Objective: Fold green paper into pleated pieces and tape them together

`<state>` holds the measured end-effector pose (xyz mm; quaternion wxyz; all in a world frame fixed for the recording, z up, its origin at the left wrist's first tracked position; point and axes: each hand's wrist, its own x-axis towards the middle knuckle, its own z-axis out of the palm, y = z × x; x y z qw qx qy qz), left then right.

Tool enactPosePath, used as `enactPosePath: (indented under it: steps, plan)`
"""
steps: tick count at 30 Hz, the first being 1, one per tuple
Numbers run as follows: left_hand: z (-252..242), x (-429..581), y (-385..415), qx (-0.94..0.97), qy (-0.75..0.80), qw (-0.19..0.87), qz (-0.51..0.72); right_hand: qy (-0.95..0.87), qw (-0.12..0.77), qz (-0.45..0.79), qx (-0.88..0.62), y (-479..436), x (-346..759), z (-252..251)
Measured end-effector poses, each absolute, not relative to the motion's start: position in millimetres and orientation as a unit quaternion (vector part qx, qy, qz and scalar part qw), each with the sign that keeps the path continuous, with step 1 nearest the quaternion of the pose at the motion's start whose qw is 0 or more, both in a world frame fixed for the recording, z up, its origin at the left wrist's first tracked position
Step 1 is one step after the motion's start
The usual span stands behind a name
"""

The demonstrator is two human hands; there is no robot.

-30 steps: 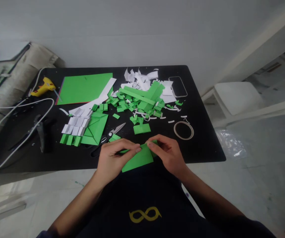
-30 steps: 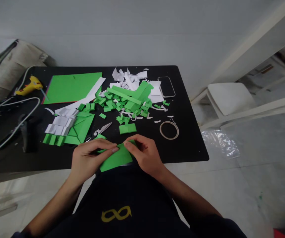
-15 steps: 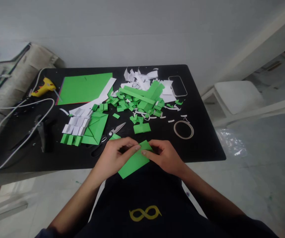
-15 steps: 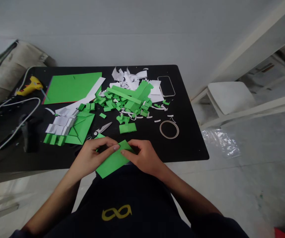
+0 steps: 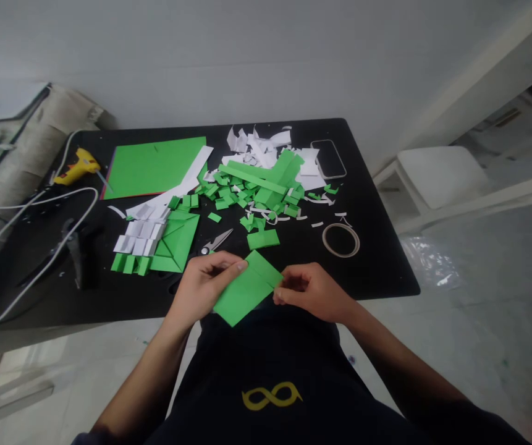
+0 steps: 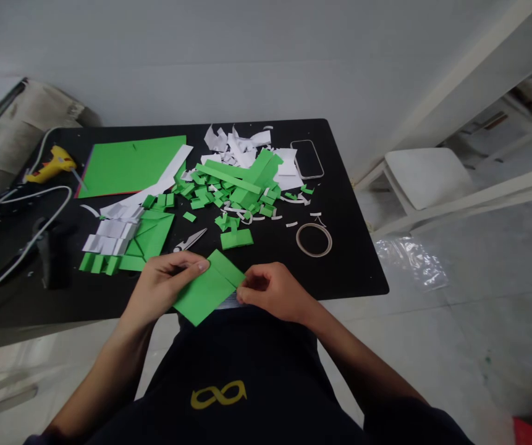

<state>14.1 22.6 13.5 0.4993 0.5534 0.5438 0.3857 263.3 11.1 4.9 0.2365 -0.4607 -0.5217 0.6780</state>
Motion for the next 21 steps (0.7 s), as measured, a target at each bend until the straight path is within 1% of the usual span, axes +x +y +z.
enactPosePath:
  steps: [4,8,12,15,18,21]
  plan:
    - [10.9,11.8,23.3,0.533,0.556,0.488,0.41,-0.526,0.276,0.667,-0.45,10.3,264.2,6.9]
    - [11.1,16.3,20.9,0.52,0.553,0.501,0.415,-0.479,0.325,0.668,-0.468,7.8,250.5,7.0]
    - [12.9,19.4,19.2,0.517,0.546,0.501,0.43,-0.416,0.396,0.672,-0.467,6.1,235.7,3.5]
    - [13.5,18.2,19.5,0.509,0.533,0.52,0.432,-0.42,0.451,0.629,-0.475,6.0,233.8,1.5]
    - [12.9,18.0,19.3,0.486,0.503,0.566,0.437,-0.449,0.462,0.593,-0.483,5.9,236.7,1.6]
    - [11.3,20.7,18.2,0.477,0.49,0.577,0.446,-0.466,0.457,0.585,-0.481,5.7,239.5,2.2]
